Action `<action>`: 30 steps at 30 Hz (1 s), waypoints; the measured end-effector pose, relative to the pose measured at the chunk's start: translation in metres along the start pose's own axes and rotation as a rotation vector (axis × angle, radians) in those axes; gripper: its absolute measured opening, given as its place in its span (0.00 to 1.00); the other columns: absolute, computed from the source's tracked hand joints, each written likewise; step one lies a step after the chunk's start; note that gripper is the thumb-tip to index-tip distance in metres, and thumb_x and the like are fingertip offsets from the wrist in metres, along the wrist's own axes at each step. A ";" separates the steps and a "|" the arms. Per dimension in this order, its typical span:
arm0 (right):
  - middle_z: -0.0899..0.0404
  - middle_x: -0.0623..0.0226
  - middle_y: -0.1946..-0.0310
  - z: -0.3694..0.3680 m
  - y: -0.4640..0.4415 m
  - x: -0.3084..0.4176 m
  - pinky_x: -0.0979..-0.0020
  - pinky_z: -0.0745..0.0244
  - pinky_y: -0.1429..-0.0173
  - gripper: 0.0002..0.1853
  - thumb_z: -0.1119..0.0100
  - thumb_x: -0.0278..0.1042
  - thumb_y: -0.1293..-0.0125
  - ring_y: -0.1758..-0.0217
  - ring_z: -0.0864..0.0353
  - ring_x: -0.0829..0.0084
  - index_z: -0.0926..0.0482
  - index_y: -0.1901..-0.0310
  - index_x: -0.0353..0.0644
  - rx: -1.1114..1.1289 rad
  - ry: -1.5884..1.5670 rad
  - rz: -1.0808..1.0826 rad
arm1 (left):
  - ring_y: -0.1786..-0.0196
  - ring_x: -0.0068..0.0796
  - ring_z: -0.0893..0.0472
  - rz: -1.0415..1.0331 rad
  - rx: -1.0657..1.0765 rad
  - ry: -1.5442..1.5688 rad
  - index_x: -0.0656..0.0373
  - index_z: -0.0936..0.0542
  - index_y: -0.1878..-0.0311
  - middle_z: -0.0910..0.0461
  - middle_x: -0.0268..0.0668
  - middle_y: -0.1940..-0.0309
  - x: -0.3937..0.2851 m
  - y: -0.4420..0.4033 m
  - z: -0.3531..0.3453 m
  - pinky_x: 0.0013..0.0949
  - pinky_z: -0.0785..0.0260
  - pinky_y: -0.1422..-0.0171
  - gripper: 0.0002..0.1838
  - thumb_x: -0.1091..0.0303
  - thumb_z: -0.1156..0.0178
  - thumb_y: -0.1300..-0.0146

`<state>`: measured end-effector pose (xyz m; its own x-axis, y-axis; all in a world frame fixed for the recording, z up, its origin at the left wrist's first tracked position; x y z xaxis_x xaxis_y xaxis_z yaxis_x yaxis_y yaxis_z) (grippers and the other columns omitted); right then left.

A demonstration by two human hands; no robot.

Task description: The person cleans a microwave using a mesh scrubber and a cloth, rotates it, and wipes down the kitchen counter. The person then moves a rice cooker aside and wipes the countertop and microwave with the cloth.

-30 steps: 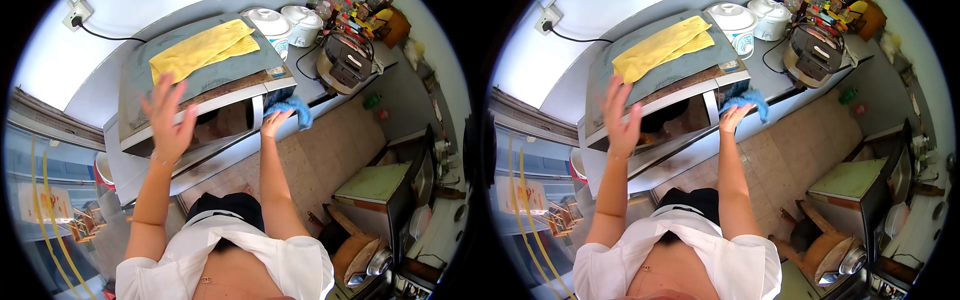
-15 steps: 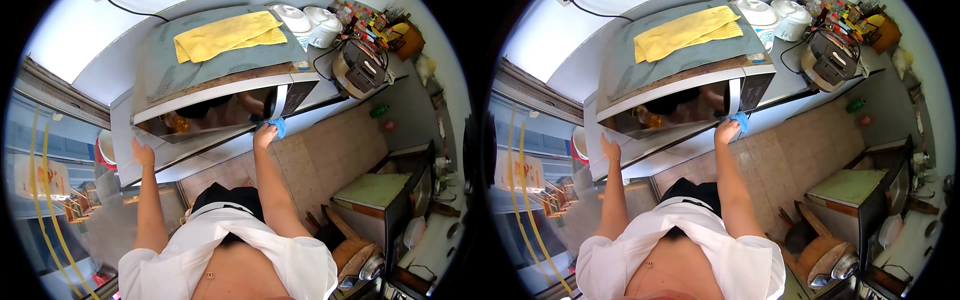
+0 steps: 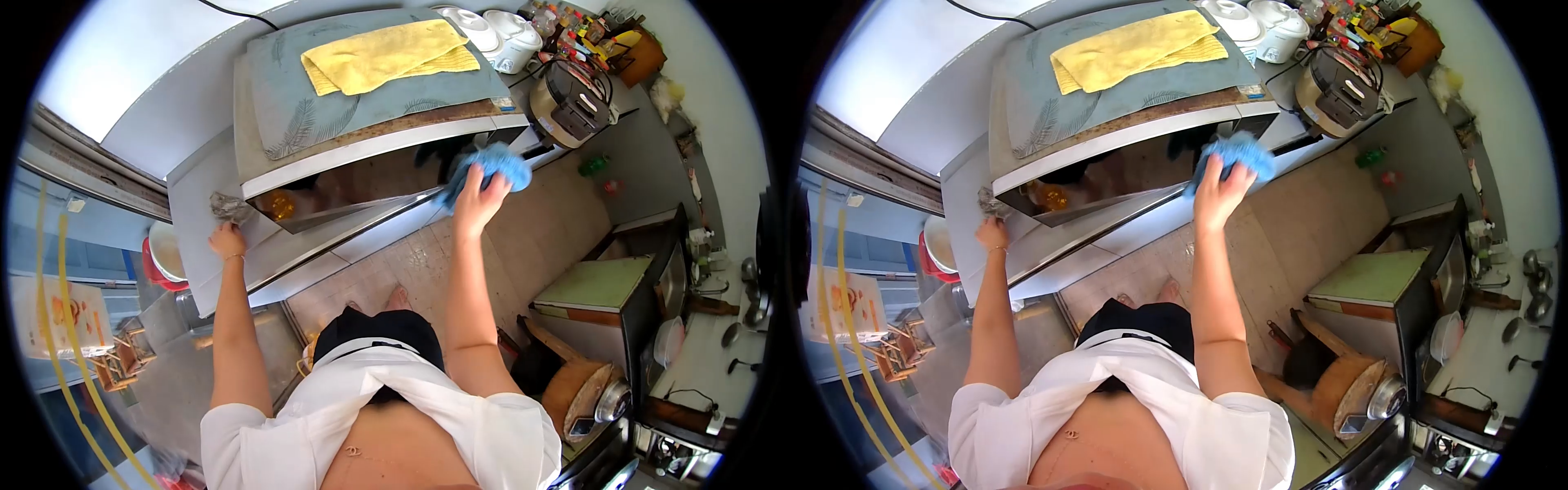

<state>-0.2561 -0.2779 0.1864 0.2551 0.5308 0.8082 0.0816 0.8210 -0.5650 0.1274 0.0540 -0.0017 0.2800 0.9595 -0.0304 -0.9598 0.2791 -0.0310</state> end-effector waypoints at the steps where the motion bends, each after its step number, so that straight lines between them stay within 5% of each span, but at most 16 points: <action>1: 0.31 0.51 0.61 -0.007 -0.015 0.008 0.59 0.37 0.50 0.09 0.44 0.29 0.43 0.57 0.32 0.52 0.27 0.64 0.33 0.013 0.038 0.040 | 0.53 0.40 0.26 -0.001 -0.136 0.106 0.50 0.22 0.62 0.24 0.38 0.56 0.002 0.003 0.006 0.52 0.43 0.44 0.08 0.64 0.46 0.44; 3: 0.30 0.53 0.62 -0.024 -0.025 0.017 0.58 0.35 0.52 0.10 0.41 0.32 0.46 0.58 0.32 0.51 0.27 0.68 0.33 -0.040 0.233 0.206 | 0.56 0.43 0.25 -0.001 -0.408 0.303 0.56 0.24 0.65 0.23 0.41 0.58 0.011 0.015 0.016 0.50 0.42 0.46 0.07 0.65 0.47 0.43; 6: 0.29 0.55 0.64 -0.034 -0.012 0.010 0.58 0.34 0.56 0.10 0.40 0.32 0.49 0.60 0.31 0.51 0.27 0.69 0.34 -0.177 0.411 0.264 | 0.55 0.48 0.27 -0.051 -0.311 0.628 0.62 0.25 0.62 0.25 0.45 0.58 0.030 0.032 0.018 0.48 0.41 0.46 0.10 0.65 0.48 0.41; 9: 0.29 0.56 0.65 -0.034 -0.002 0.000 0.57 0.34 0.58 0.10 0.40 0.31 0.50 0.62 0.31 0.51 0.27 0.70 0.36 -0.168 0.454 0.271 | 0.53 0.50 0.29 -0.043 -0.305 0.611 0.67 0.27 0.59 0.26 0.50 0.56 0.035 0.067 0.026 0.45 0.40 0.46 0.14 0.64 0.49 0.38; 15: 0.29 0.55 0.67 -0.022 0.015 -0.019 0.57 0.34 0.61 0.09 0.39 0.31 0.53 0.64 0.31 0.51 0.27 0.71 0.38 -0.140 0.467 0.311 | 0.53 0.35 0.27 -0.207 -0.302 0.927 0.68 0.28 0.54 0.25 0.45 0.57 0.006 0.129 0.092 0.34 0.39 0.46 0.14 0.66 0.53 0.35; 19: 0.27 0.55 0.64 -0.014 0.016 -0.026 0.59 0.34 0.54 0.12 0.39 0.33 0.50 0.59 0.29 0.51 0.27 0.68 0.36 -0.081 0.422 0.209 | 0.61 0.18 0.30 -0.208 -0.084 1.419 0.62 0.27 0.55 0.25 0.31 0.63 -0.027 0.165 0.126 0.24 0.37 0.54 0.10 0.69 0.55 0.33; 22: 0.27 0.54 0.63 -0.024 -0.020 0.008 0.56 0.35 0.56 0.11 0.39 0.31 0.51 0.62 0.31 0.50 0.28 0.68 0.36 -0.062 0.368 0.336 | 0.62 0.18 0.30 -0.190 0.162 1.453 0.63 0.27 0.56 0.25 0.32 0.64 -0.046 0.185 0.118 0.24 0.36 0.55 0.10 0.69 0.55 0.33; 24: 0.28 0.51 0.61 -0.037 -0.026 0.015 0.56 0.37 0.49 0.14 0.39 0.29 0.51 0.59 0.33 0.51 0.29 0.63 0.34 -0.202 0.406 0.448 | 0.62 0.18 0.30 -0.259 0.229 1.392 0.63 0.27 0.56 0.25 0.32 0.64 -0.061 0.199 0.118 0.24 0.36 0.55 0.09 0.70 0.55 0.34; 30: 0.32 0.48 0.66 -0.045 0.028 -0.053 0.50 0.38 0.50 0.15 0.43 0.25 0.54 0.61 0.34 0.44 0.31 0.62 0.33 -0.244 0.429 0.308 | 0.64 0.20 0.30 -0.397 0.271 1.403 0.64 0.27 0.57 0.24 0.34 0.66 -0.103 0.206 0.125 0.25 0.37 0.57 0.09 0.70 0.52 0.35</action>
<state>-0.2237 -0.2924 0.1197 0.6660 0.5631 0.4893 0.1483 0.5428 -0.8266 -0.1020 0.0178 0.1200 0.1588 0.0453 -0.9863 -0.7479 0.6576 -0.0902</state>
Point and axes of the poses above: each hand's wrist, its own y-axis away from the middle knuckle, its own z-axis out of the back of the hand, x = y × z, the point moved 4 cm from there along -y, towards the middle knuckle
